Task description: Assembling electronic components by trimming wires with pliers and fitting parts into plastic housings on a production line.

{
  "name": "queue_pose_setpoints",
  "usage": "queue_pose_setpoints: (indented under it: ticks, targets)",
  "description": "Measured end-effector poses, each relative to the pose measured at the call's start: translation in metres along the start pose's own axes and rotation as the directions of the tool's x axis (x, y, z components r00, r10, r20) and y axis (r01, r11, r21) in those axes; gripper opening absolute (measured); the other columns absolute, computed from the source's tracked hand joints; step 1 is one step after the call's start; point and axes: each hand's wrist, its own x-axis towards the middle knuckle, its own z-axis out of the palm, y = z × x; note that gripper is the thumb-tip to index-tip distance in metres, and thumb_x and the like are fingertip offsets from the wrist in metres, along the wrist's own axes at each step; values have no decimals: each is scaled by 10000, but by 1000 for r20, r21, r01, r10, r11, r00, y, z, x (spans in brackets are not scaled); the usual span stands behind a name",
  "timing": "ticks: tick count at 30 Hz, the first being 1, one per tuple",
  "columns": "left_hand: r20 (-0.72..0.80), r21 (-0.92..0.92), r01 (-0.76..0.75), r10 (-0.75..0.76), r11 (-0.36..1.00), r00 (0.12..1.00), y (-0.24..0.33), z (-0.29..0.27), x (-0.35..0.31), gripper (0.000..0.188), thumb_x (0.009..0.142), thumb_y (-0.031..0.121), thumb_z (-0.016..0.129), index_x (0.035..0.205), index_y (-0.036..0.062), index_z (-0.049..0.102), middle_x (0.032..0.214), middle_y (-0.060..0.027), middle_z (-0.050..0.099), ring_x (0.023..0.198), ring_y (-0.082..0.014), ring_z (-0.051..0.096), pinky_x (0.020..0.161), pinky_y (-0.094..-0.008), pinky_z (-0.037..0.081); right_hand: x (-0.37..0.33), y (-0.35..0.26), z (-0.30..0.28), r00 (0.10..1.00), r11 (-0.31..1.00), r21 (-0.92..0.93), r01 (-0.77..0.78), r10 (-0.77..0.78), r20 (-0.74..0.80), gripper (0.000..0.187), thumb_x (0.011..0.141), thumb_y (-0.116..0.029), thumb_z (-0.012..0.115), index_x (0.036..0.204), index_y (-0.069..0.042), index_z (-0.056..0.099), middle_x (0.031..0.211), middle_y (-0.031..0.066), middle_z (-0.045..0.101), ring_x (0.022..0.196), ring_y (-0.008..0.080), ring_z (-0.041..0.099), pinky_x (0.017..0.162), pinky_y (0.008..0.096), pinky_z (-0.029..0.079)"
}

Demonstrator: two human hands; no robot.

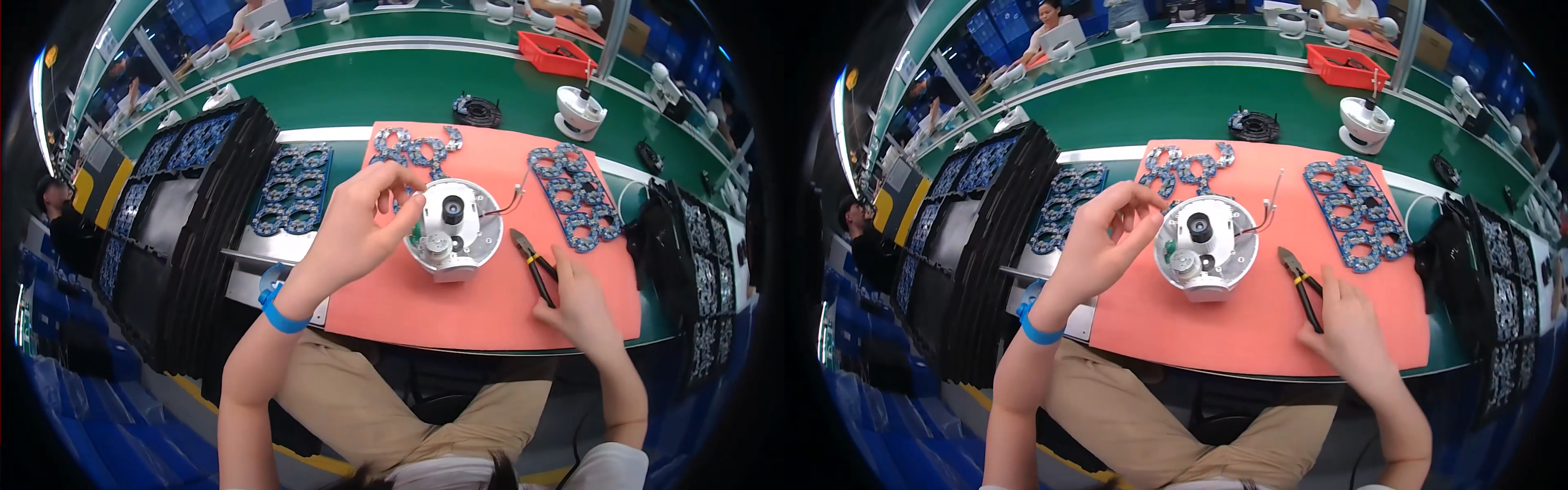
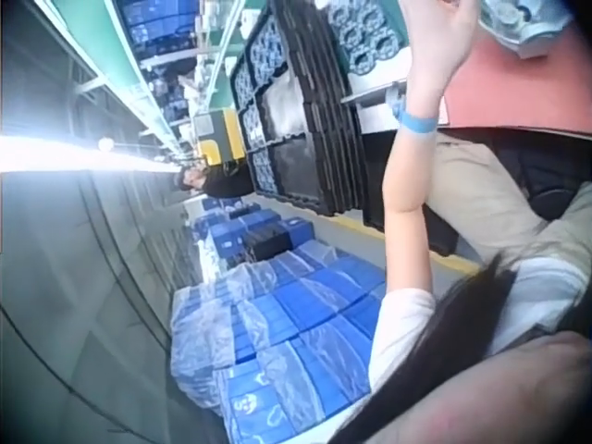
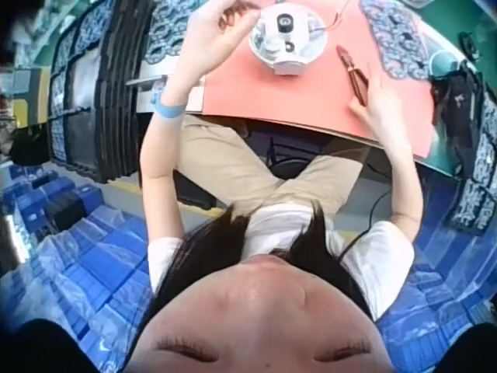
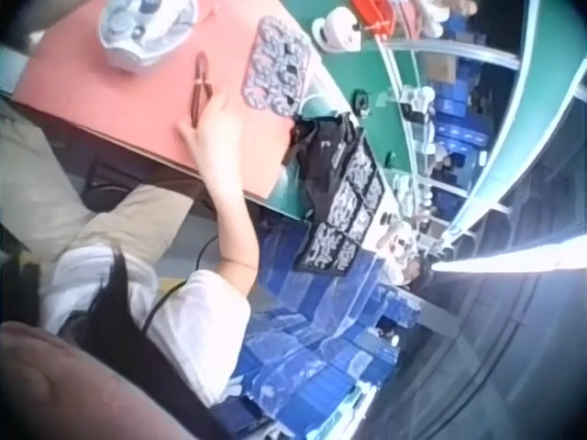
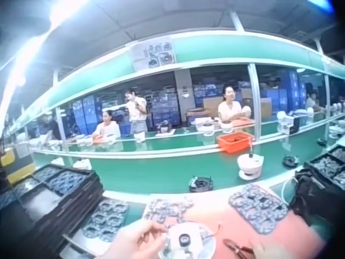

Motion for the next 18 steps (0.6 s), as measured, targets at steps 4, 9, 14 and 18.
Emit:
queue_pose_setpoints:
  ticks: [4,9,14,18]
  targets:
    - [51,33,-41,39,999,998,-21,19,21,228,860,98,648,1080,40,649,804,-17,590,681,-84,470,608,-224,397,21,19,-18,973,887,417,-198,128,190,350,711,-79,649,1042,35,636,776,133,629,608,226,603,614,350,494]
    - [90,21,-2,0,1000,996,-27,38,42,166,859,160,680,974,46,716,716,-16,596,612,-95,450,560,-248,382,51,53,-26,993,782,613,-111,62,101,349,746,-93,655,1073,22,615,889,44,586,759,112,556,710,266,470]
    - [171,-38,54,-47,998,984,-26,38,44,127,845,101,667,900,-3,714,760,-107,685,685,-161,635,627,-301,496,82,35,-43,991,758,638,-135,97,95,420,720,-77,675,1120,11,582,959,61,518,858,150,571,760,285,477]
    - [127,-58,3,5,998,992,-37,43,43,119,852,75,652,911,-13,705,772,-116,689,691,-161,636,638,-302,502,92,25,-49,978,936,282,208,-192,-83,425,682,-59,676,1097,-14,600,1003,93,534,958,255,564,827,345,475]
